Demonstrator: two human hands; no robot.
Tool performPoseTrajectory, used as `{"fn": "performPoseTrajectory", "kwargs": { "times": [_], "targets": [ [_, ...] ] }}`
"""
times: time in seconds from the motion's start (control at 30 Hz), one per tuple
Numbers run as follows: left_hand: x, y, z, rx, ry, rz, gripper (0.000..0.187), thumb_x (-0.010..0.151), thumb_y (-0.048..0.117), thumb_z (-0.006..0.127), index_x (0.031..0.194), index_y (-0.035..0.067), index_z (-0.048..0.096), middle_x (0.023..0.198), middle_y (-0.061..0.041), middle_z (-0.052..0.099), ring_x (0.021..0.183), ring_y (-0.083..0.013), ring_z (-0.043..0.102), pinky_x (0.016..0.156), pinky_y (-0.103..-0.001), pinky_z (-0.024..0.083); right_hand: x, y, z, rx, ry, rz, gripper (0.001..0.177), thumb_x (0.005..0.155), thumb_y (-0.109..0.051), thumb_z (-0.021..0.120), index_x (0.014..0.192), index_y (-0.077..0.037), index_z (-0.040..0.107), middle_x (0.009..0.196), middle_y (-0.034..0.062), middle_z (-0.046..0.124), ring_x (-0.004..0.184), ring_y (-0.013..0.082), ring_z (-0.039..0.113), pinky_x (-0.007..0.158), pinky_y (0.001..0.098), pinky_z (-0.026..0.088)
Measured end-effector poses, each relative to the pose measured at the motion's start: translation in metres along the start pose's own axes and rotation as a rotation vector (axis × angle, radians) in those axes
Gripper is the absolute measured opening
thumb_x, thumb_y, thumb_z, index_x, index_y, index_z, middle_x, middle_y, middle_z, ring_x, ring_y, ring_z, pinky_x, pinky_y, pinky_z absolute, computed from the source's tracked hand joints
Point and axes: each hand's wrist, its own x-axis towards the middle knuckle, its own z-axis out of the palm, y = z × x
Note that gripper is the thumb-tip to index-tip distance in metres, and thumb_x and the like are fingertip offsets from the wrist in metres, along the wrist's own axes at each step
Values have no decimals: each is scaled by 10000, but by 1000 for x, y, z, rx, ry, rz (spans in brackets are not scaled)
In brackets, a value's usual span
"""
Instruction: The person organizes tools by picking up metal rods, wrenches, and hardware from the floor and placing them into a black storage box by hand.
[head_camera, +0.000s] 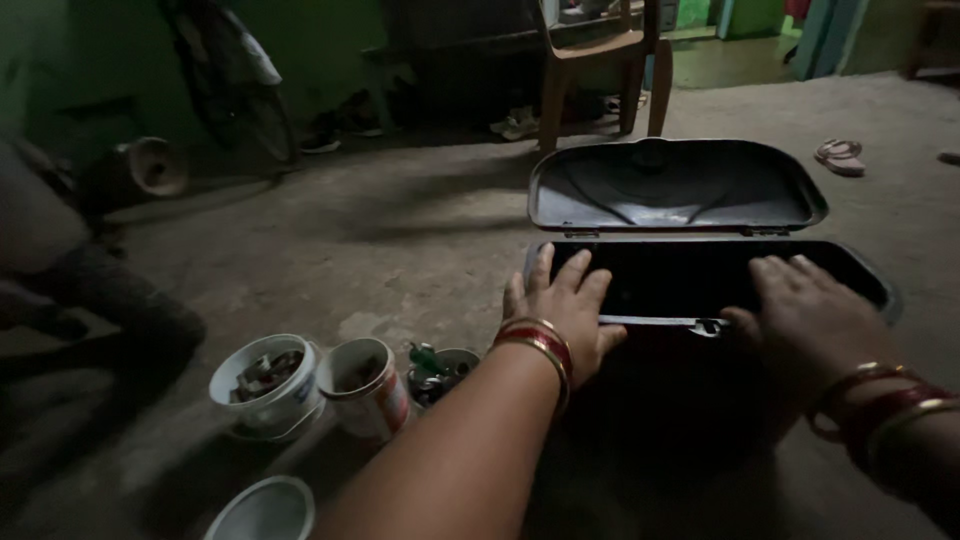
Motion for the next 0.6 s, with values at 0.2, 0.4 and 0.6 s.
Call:
{"fn": "performPoseTrajectory", "kwargs": {
  "times": [0.2, 0.4, 0.6],
  "targets": [
    [-79, -15, -6, 14, -29, -54, 703, 942, 518, 584, 1546, 265, 330, 1704, -4, 94, 1573, -342, -47, 1227, -608, 29, -60, -56, -64, 65, 5, -202, 791, 929, -652, 397, 1529, -141, 327, 1621, 45, 315, 1512, 224, 240, 1176, 405, 319],
    [-188, -72, -19, 31, -60, -240, 694, 941, 490, 611, 1543, 249, 362, 1707, -28, 82, 1572, -380, -37, 1248, -615, 37, -116, -131, -93, 217, -73, -259, 852, 896, -665, 406, 1594, -197, 259, 1640, -14, 222, 1530, 179, 153, 1189, 413, 271],
    [-307, -163, -10, -26, -124, -545, 731, 926, 475, 631, 1551, 278, 307, 1709, 26, 47, 1572, -362, -38, 1158, -699, 180, -160, -226, -94, 349, 11, -491, 748, 906, -516, 488, 1554, -209, 277, 1651, 5, 251, 1533, 218, 183, 1175, 391, 304]
  ]
}}
